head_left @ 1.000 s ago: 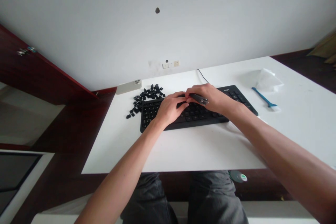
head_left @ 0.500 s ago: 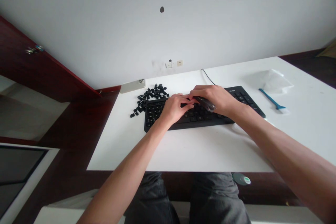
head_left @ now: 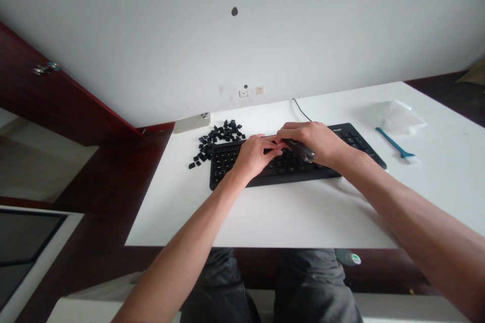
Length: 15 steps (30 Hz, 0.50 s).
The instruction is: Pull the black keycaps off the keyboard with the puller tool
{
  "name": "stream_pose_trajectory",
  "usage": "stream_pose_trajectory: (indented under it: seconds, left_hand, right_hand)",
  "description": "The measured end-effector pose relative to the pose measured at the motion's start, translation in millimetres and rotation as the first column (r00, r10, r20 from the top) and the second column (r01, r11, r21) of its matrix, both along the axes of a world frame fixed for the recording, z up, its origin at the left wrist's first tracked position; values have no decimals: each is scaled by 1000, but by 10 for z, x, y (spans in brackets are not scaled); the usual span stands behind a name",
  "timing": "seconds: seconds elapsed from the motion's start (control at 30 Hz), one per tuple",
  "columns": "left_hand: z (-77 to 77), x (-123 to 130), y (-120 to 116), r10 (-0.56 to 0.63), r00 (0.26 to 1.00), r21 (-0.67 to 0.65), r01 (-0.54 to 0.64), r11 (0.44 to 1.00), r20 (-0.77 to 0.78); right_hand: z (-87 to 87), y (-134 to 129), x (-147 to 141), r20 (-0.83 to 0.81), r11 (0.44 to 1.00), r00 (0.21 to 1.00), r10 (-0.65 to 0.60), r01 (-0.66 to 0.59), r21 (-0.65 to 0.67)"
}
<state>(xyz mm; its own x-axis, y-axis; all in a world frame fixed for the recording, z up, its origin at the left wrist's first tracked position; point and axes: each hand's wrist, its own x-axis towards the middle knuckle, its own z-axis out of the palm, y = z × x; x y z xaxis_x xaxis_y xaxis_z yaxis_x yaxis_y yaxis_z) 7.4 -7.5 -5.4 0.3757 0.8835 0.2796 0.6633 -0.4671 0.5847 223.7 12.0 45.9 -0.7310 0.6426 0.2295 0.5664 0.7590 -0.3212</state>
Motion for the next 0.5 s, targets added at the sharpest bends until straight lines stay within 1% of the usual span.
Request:
stream_pose_trajectory:
  seconds: [0.13,0.23,0.3,0.37,0.43,0.5]
  left_hand:
    - [33,12,-10,-15,1000,10,15,1000,-13]
    - [57,20,-19,-42,999,28,43,999,-20]
    - [56,22,-21,-47,999,40,48,998,-26]
    - [30,20,-21,-47,998,54,48,997,-30]
    - [-18,14,-18,-33,999,85,34,996,-10]
    - [-72,5,-16,-28,999,115,26,993,17]
  right_hand:
    - [24,-5,3,11,1000,1000,4,-4,-23]
    - [3,1,-9,20,1000,1000,15,-15,-22]
    - [-12,5,-18,16,1000,1000,24,-24,-13]
    - [11,1,-5,-8,999,999,51,-51,-4]
    - [95,-10,49,-106,997,992,67,-63,42]
    - [221,-21,142,-286,989,958,28,15,145]
